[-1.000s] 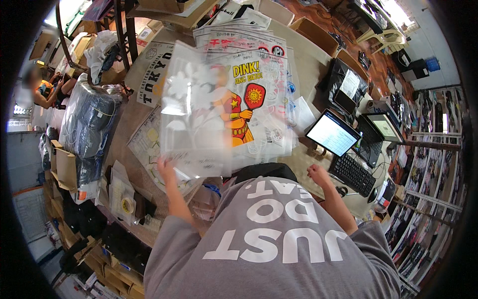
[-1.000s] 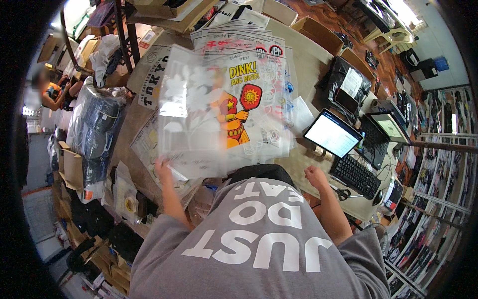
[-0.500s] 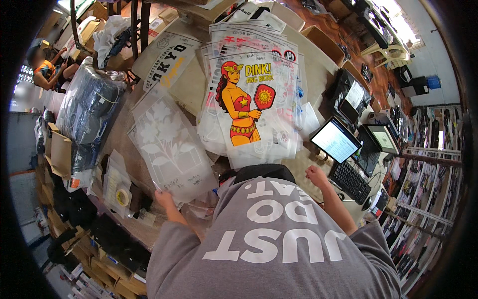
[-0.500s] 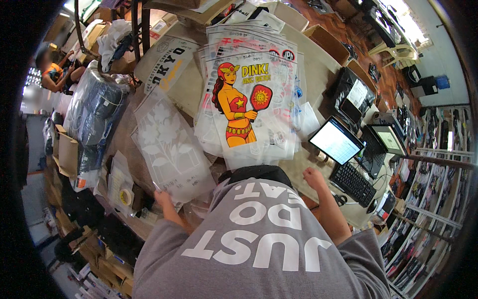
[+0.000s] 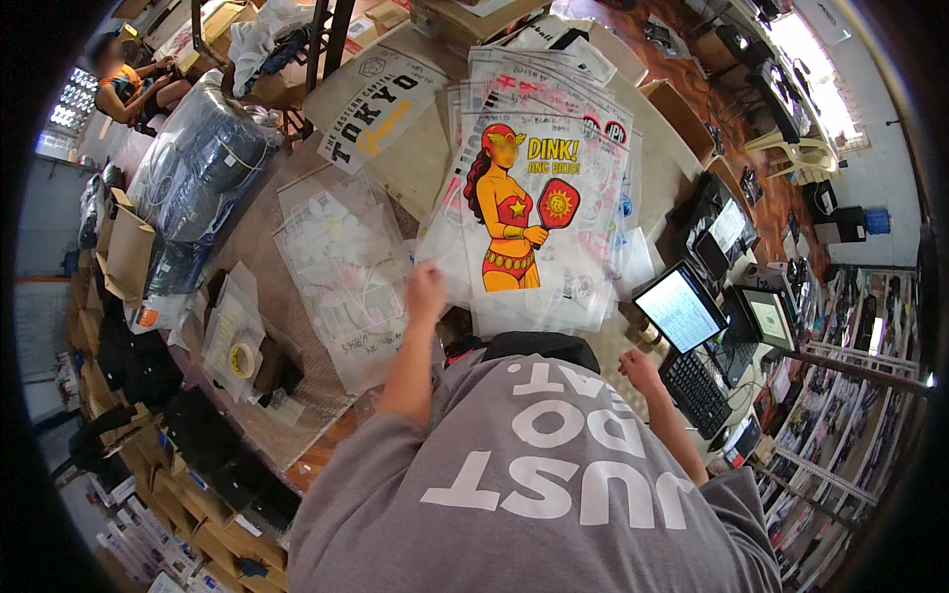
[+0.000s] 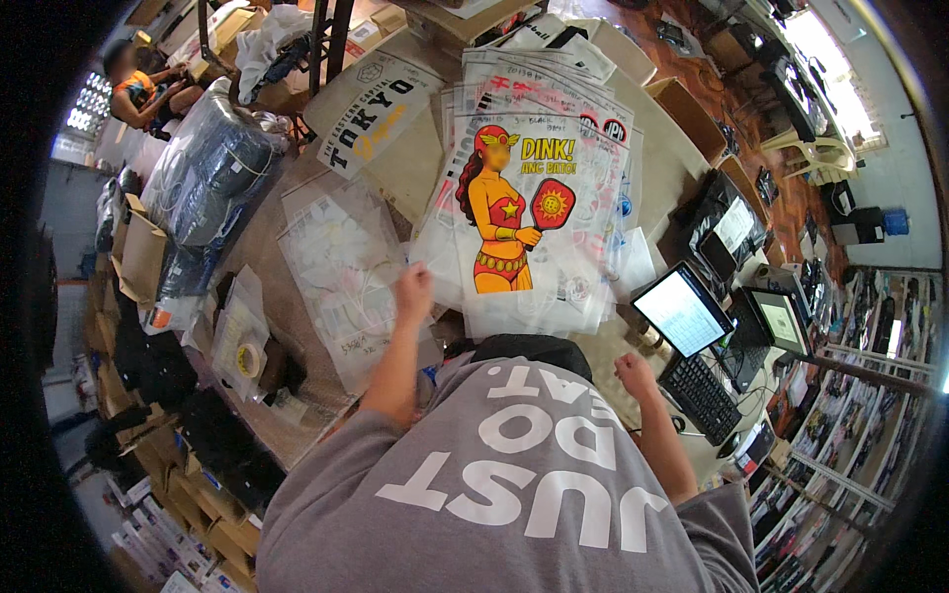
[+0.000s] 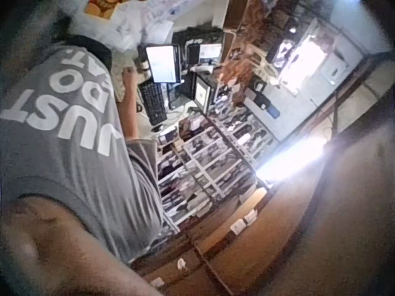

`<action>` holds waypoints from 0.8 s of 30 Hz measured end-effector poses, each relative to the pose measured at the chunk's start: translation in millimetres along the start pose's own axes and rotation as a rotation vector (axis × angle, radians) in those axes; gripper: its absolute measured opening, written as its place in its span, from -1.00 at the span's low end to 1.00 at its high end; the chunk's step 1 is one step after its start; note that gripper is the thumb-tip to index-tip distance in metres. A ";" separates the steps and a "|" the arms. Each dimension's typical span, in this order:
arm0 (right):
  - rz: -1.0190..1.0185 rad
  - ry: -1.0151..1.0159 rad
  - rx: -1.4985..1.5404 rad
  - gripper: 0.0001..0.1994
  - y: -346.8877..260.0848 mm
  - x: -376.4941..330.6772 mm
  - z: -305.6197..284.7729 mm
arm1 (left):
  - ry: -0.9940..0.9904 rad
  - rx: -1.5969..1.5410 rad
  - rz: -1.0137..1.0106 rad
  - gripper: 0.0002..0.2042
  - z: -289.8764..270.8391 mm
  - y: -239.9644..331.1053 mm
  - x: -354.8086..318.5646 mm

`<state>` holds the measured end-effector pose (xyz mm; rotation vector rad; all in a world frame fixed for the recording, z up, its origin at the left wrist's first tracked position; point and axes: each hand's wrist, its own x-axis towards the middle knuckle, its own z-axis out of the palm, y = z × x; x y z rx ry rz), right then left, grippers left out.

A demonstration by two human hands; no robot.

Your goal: The person uses a stylus on a tablet, then picks up and sorts through a stack of printed plastic bags with various designs. They handle the bags one by one, flipping through them and placing them into piles on the table.

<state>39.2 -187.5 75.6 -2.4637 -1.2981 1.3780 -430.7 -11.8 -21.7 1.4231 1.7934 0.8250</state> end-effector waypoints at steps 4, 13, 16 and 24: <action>0.003 0.048 0.056 -0.70 -4.8 -8.3 -9.4 | 0.122 0.080 -0.058 -0.49 77.9 62.3 7.0; 0.062 0.056 0.014 -0.66 44.8 -18.0 2.1 | 0.033 0.088 -0.179 -0.45 66.4 120.9 11.4; 0.113 0.047 -0.010 -0.68 49.0 -22.7 2.6 | 0.085 -0.024 0.011 -0.49 57.7 118.1 4.2; 0.092 0.028 0.016 -0.69 11.5 -21.0 -9.7 | 0.277 -0.209 -0.079 -0.59 -38.9 54.4 -5.6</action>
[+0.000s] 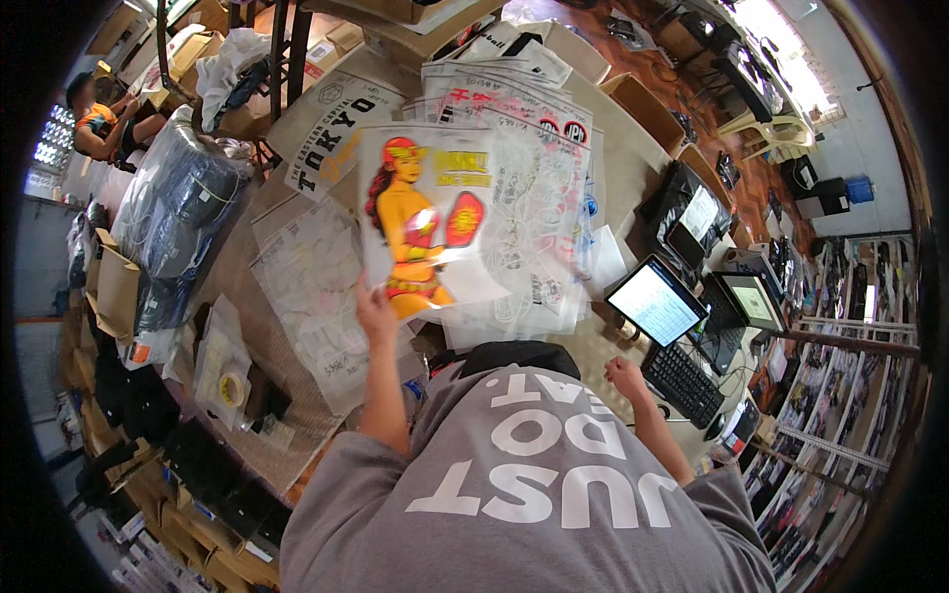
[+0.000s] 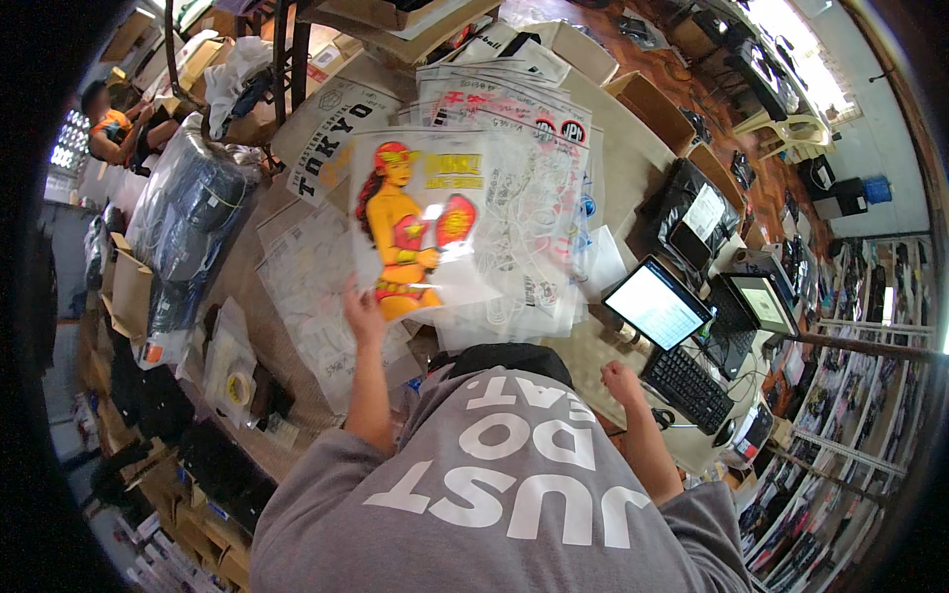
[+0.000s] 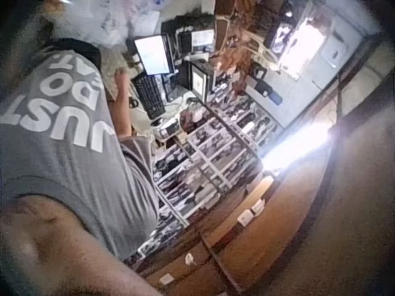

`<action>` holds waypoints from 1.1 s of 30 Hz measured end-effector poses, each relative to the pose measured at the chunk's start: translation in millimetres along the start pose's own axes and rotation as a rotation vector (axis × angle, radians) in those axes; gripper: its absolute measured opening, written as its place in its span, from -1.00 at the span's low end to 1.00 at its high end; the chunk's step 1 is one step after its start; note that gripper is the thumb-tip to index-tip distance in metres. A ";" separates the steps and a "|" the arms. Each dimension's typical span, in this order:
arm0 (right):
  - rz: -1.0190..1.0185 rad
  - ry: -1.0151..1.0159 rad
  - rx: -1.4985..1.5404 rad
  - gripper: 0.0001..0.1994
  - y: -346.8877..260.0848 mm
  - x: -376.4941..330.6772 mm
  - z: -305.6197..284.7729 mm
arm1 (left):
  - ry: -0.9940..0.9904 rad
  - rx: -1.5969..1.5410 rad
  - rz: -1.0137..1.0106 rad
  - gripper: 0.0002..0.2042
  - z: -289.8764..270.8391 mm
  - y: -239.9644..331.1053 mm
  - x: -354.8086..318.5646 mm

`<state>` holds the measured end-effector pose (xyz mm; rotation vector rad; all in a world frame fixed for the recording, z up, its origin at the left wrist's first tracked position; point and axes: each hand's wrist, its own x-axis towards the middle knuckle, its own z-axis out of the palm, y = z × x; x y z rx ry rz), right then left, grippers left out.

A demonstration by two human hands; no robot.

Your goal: The person uses a stylus on a tablet, then picks up and sorts through a stack of printed plastic bags with various designs. They handle the bags one by one, flipping through them and placing them into piles on the table.

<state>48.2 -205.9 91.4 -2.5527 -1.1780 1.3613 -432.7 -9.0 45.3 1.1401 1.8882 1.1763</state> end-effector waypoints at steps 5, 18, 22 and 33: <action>-0.080 0.001 0.002 -0.72 -2.0 17.9 11.0 | 0.180 -0.105 -0.096 -0.60 -117.9 -74.7 -6.1; -0.042 0.066 0.084 -0.76 -20.6 16.7 -19.1 | 0.293 0.164 -0.608 -0.64 -179.0 -191.3 -53.4; -0.040 0.044 0.075 -0.75 -20.1 15.0 -10.5 | 0.474 0.414 -0.650 -0.61 -146.6 -137.4 -26.5; -0.053 0.077 0.017 -0.75 -4.6 11.8 -16.9 | -0.293 0.033 0.035 -0.48 106.4 -28.5 8.0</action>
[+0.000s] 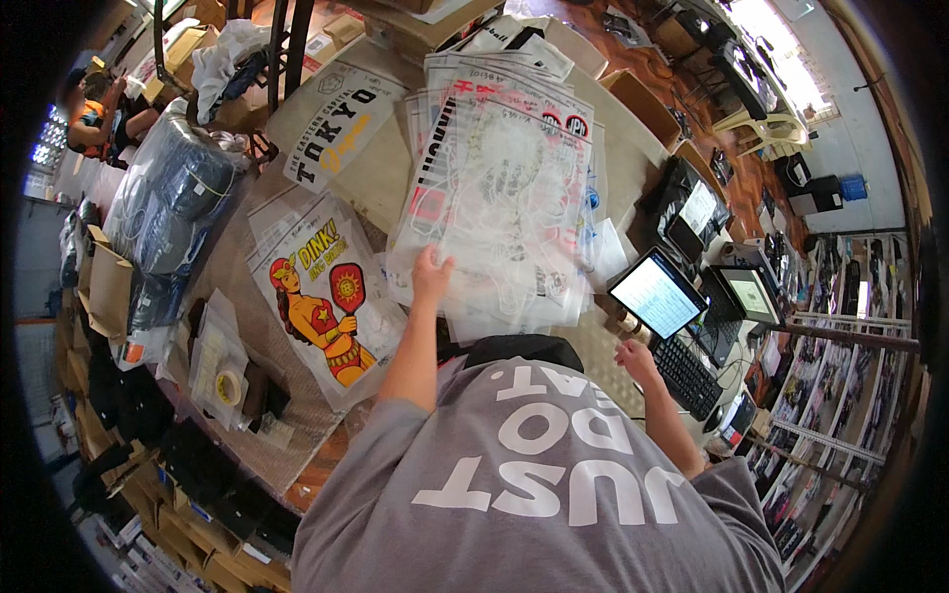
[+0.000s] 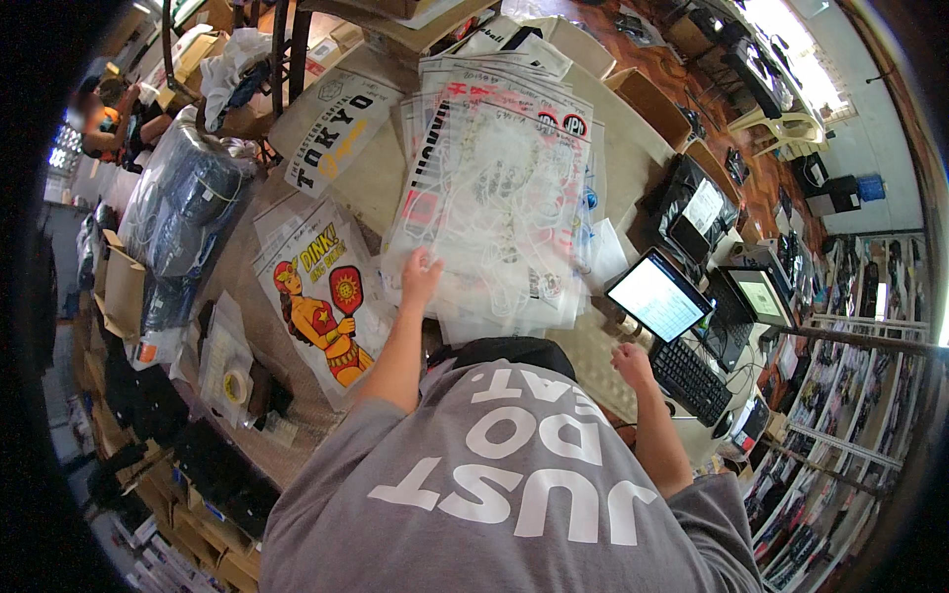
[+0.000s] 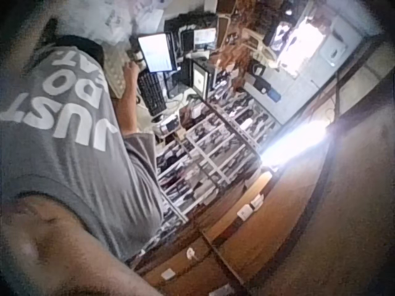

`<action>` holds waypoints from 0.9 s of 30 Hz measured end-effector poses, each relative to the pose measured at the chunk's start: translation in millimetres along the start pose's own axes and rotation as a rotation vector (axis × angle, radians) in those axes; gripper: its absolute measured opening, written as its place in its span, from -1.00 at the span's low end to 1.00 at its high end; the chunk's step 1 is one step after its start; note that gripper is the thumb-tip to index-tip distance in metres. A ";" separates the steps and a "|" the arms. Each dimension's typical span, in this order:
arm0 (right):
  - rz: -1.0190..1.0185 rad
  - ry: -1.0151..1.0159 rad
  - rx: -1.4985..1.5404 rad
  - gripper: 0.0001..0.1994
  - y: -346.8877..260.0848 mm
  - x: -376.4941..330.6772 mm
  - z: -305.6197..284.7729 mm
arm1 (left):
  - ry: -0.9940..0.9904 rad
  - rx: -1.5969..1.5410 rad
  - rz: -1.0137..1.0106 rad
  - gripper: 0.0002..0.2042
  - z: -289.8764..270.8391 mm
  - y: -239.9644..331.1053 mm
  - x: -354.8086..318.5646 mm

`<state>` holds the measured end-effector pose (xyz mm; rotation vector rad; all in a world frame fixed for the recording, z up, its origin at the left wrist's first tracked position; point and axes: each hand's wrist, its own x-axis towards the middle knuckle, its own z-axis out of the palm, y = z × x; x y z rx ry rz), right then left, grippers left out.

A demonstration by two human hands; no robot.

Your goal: The person uses a stylus on a tablet, then picks up and sorts through a stack of printed plastic bags with various designs. They handle the bags one by one, flipping through them and placing them into piles on the table.

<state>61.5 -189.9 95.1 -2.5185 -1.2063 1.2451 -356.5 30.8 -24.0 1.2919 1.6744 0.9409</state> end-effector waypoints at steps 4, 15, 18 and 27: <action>0.051 0.013 0.131 -0.67 20.0 -8.1 5.6 | 0.045 0.221 -0.051 -0.44 26.2 31.9 4.0; 0.130 0.009 0.114 -0.69 55.5 -15.0 6.7 | 0.002 0.479 -0.133 -0.60 29.4 82.2 -5.2; 0.117 -0.014 0.105 -0.70 54.0 -9.5 11.3 | 0.261 0.779 0.054 -0.60 19.9 90.2 -13.2; 0.010 -0.049 0.061 -0.72 11.5 16.6 13.1 | 0.325 -0.299 0.034 -0.72 -30.1 35.1 24.5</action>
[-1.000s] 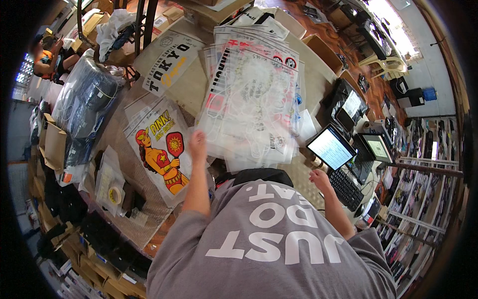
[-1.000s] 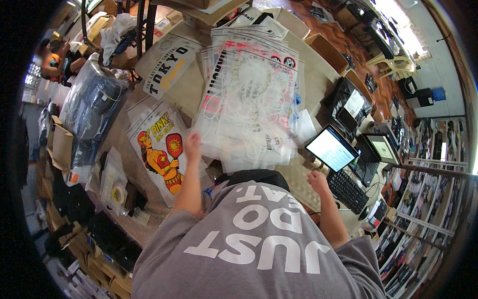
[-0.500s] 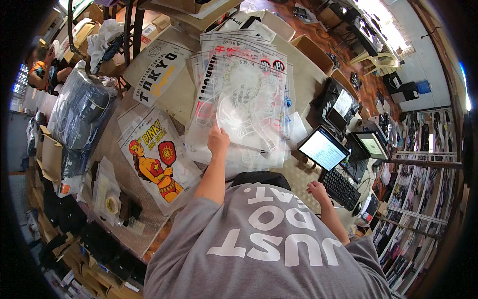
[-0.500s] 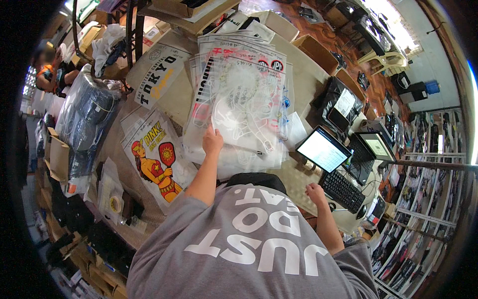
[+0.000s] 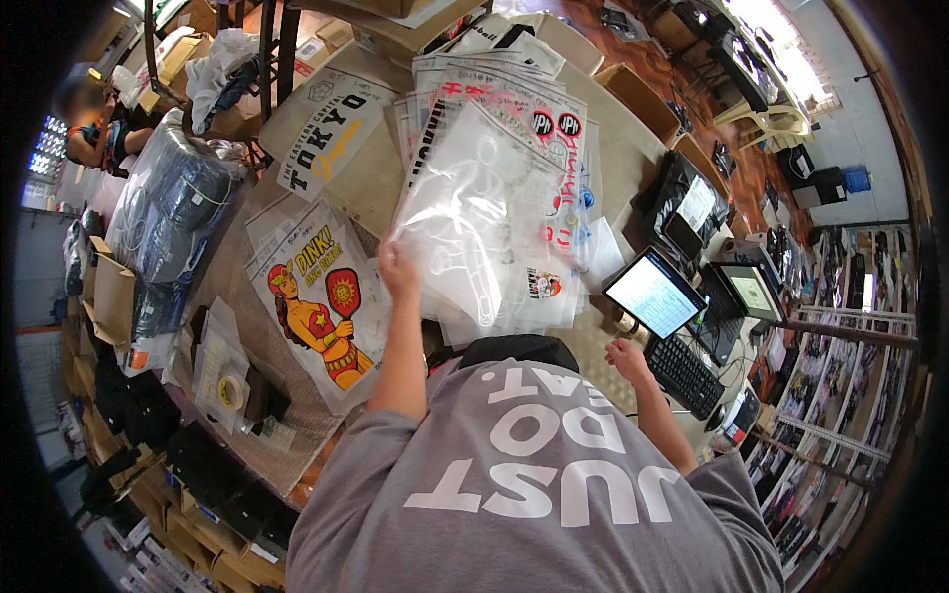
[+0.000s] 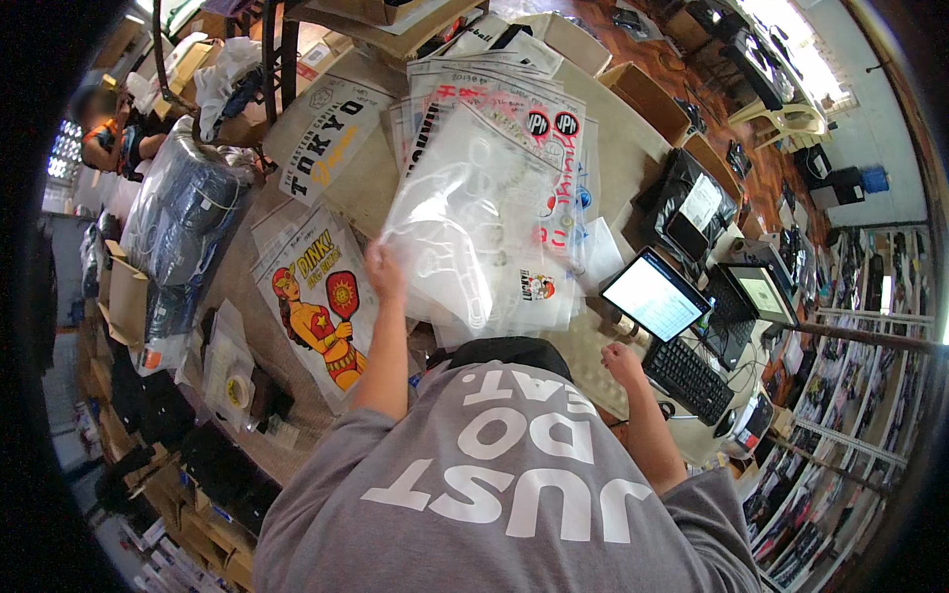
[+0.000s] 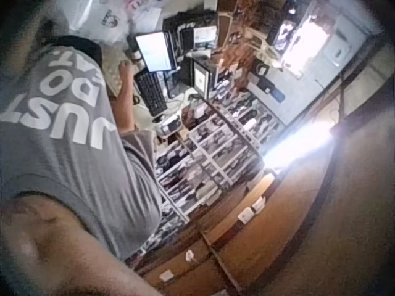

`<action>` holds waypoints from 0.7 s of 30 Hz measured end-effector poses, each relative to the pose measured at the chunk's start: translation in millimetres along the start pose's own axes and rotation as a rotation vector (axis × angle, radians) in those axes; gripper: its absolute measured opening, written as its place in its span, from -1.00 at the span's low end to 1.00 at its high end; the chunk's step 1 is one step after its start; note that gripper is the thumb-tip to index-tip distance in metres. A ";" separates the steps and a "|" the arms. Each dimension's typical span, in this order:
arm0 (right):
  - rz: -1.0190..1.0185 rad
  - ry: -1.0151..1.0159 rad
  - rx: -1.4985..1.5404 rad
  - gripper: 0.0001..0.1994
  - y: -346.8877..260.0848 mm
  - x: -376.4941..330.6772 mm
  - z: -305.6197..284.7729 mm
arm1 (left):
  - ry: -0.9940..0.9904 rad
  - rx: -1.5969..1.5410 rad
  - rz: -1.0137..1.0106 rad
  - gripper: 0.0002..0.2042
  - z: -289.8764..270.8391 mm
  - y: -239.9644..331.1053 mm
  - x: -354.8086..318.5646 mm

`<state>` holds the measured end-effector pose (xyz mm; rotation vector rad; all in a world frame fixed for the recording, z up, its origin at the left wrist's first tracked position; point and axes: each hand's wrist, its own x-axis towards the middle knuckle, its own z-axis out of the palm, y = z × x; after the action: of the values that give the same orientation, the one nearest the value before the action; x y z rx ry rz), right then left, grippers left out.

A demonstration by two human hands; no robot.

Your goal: The person uses a stylus on a tablet, then picks up and sorts through a stack of printed plastic bags with various designs. They handle the bags one by one, flipping through them and placing them into piles on the table.

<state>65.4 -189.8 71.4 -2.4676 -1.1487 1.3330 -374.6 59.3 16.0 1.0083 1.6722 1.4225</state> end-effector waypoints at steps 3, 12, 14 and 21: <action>-0.015 0.017 -0.012 -0.72 -15.5 -3.3 -6.3 | 0.198 -0.254 -0.120 -0.73 -54.3 10.3 8.6; 0.015 -0.008 -0.039 -0.72 -15.2 -3.8 -7.2 | 0.719 -0.319 -0.364 -0.67 -256.7 -64.4 -45.0; 0.019 -0.013 -0.043 -0.73 -24.9 -6.8 -10.0 | 0.770 -0.336 -0.374 -0.65 -272.4 -87.0 -54.2; 0.002 -0.017 -0.015 -0.75 -28.0 4.2 -6.8 | 0.688 0.273 -0.620 -0.59 -288.5 -144.9 -70.9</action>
<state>56.0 -165.5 84.5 -2.4732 -1.1649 1.3534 -616.2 -142.8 -84.2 0.0477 2.4399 1.1826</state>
